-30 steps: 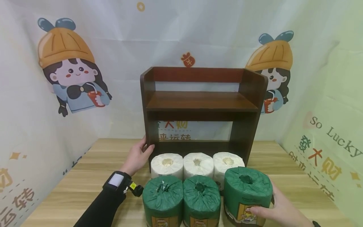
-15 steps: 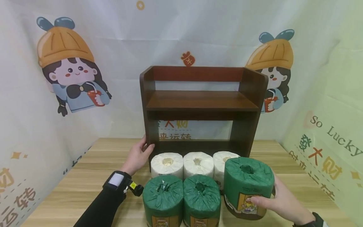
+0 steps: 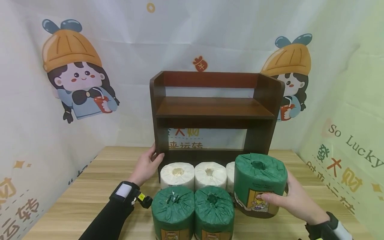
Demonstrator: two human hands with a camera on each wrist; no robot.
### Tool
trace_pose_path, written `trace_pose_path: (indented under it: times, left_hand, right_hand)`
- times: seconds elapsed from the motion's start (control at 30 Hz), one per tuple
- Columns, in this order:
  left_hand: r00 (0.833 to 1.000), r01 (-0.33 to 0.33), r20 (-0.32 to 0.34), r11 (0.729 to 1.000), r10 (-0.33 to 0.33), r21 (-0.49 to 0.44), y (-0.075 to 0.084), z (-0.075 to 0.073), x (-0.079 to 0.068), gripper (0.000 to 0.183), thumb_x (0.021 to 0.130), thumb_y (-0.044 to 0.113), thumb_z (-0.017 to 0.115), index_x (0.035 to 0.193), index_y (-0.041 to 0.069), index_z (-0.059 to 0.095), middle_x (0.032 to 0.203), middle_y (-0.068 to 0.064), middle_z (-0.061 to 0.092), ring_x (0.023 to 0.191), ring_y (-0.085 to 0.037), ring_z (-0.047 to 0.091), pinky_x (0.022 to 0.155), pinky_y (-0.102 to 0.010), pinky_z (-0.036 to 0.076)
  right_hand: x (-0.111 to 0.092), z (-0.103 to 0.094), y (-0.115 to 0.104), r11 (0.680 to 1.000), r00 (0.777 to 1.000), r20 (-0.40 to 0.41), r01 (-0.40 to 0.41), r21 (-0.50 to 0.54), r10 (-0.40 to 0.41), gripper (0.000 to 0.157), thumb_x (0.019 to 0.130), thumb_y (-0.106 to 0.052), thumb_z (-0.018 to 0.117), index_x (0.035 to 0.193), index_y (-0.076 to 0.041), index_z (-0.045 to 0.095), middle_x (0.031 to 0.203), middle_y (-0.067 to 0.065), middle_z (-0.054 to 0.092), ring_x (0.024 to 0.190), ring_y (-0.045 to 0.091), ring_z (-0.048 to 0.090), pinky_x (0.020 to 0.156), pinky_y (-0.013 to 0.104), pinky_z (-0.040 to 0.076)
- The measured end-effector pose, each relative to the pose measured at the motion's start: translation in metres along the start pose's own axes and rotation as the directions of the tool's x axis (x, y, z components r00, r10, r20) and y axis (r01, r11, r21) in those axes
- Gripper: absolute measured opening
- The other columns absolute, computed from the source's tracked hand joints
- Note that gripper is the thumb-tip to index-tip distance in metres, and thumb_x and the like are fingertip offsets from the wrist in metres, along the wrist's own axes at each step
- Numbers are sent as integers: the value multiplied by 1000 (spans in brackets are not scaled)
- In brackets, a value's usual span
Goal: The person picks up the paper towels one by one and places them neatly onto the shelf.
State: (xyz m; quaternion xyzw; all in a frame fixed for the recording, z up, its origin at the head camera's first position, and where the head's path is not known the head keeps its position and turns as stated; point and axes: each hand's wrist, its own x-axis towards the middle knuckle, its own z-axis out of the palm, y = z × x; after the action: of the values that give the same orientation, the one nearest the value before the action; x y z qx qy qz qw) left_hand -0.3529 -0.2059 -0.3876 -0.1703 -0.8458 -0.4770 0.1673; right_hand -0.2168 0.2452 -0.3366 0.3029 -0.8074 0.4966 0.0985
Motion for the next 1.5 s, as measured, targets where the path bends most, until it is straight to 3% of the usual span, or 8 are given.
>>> trace_pose_path:
  times: [0.17, 0.43, 1.1, 1.5]
  left_hand:
    - [1000, -7, 3, 1000, 7, -3, 0, 3, 0, 56, 104, 19, 55, 155, 26, 32, 150, -12, 37, 125, -30, 45, 96, -45, 48]
    - [1000, 2, 12, 1000, -2, -12, -3, 1, 0, 58, 105, 19, 54, 156, 24, 28, 153, -11, 32, 128, -33, 41, 98, -48, 46]
    - [1000, 18, 9, 1000, -18, -6, -1, -5, 3, 58, 105, 22, 54, 156, 22, 27, 152, -12, 34, 127, -31, 43, 96, -46, 48]
    - [1000, 7, 10, 1000, -7, -27, -2, 0, 2, 58, 105, 20, 54, 156, 20, 27, 151, -14, 35, 126, -33, 44, 96, -46, 48]
  right_hand:
    - [5, -2, -2, 999, 999, -32, -22, -34, 21, 75, 85, -3, 73, 148, -11, 33, 132, 5, 51, 116, 21, 49, 92, 50, 45]
    - [26, -6, -8, 1000, 999, -43, 19, 19, -18, 73, 86, -2, 70, 148, -14, 34, 131, 7, 53, 113, 25, 54, 88, 32, 53]
    - [79, -24, -33, 999, 994, -107, 25, 38, -20, 65, 91, -11, 67, 145, -20, 31, 128, 7, 53, 111, 27, 53, 86, 30, 54]
    - [106, -33, -53, 994, 969, -248, 39, 107, -11, 62, 93, -20, 64, 142, -23, 26, 129, 7, 47, 111, 26, 49, 84, 27, 53]
